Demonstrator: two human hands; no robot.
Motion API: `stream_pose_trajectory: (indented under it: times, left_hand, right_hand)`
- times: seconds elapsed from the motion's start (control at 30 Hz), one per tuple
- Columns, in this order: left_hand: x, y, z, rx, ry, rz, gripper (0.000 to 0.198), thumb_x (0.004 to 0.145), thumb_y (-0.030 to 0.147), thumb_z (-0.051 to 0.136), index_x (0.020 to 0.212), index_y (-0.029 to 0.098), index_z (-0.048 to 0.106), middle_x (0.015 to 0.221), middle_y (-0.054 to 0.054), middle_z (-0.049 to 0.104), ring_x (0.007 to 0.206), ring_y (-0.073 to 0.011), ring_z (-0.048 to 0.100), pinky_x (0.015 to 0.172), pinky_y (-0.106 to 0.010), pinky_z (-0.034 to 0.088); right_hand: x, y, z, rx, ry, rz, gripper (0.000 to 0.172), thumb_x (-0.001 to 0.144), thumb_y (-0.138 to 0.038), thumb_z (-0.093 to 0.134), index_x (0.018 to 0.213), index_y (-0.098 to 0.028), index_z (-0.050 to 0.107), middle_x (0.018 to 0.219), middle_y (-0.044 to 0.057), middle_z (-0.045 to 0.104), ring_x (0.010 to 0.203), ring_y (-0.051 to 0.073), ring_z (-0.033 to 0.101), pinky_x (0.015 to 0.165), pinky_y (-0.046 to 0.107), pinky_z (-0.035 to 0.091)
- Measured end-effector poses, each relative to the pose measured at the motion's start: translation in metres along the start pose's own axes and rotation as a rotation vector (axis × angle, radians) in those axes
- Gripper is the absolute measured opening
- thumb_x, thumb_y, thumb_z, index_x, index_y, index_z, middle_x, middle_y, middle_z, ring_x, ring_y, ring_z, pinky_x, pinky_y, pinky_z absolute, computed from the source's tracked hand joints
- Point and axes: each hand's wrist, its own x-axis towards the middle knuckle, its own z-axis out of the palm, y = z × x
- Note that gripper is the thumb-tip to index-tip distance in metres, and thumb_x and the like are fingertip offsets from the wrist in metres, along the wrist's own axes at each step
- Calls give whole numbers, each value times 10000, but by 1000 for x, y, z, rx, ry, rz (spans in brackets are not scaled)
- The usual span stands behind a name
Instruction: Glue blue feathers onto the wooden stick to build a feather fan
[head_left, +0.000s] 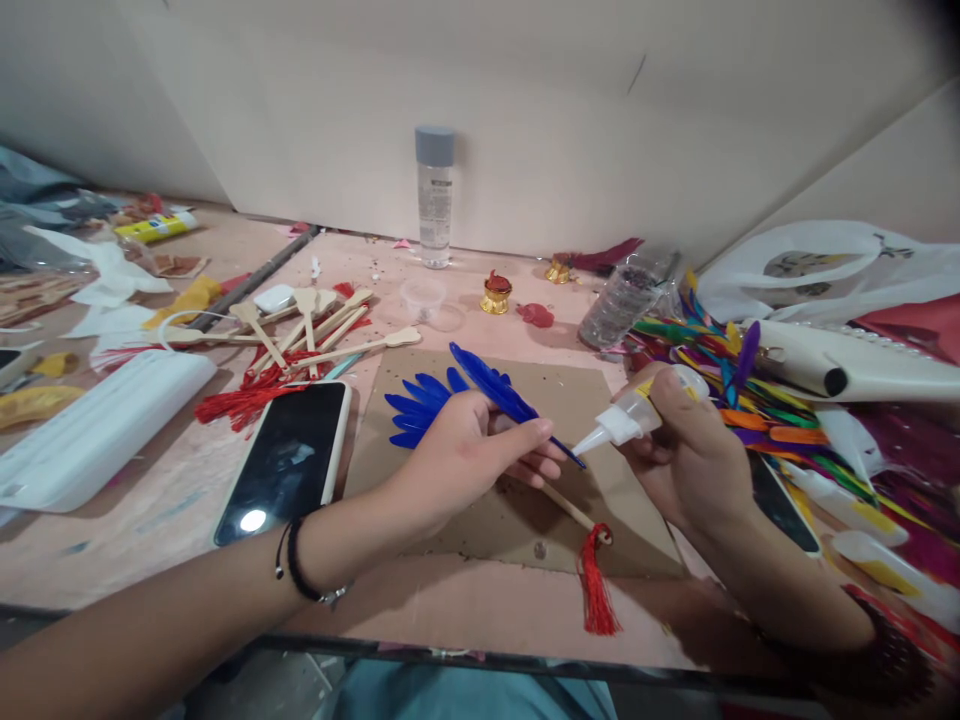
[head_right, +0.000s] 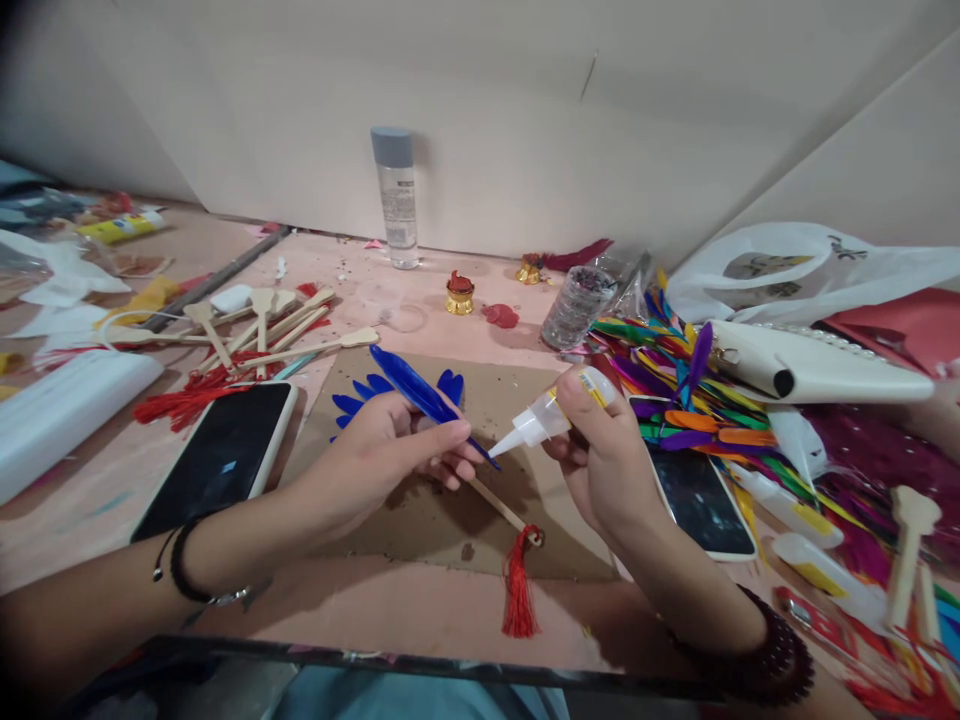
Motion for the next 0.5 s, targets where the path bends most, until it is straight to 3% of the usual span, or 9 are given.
stream_pose_trajectory:
  times: [0.5]
  left_hand:
    - [1,0,2,8,22,-48,154,911,204,760,775,152,710,695,-48,804,595,-144,752,578,-219,601]
  right_hand:
    - [-1,3,-3,46,14,10,450,662,-452,953,654,-208,576,585,-76,407,475,59,307,393,137,301]
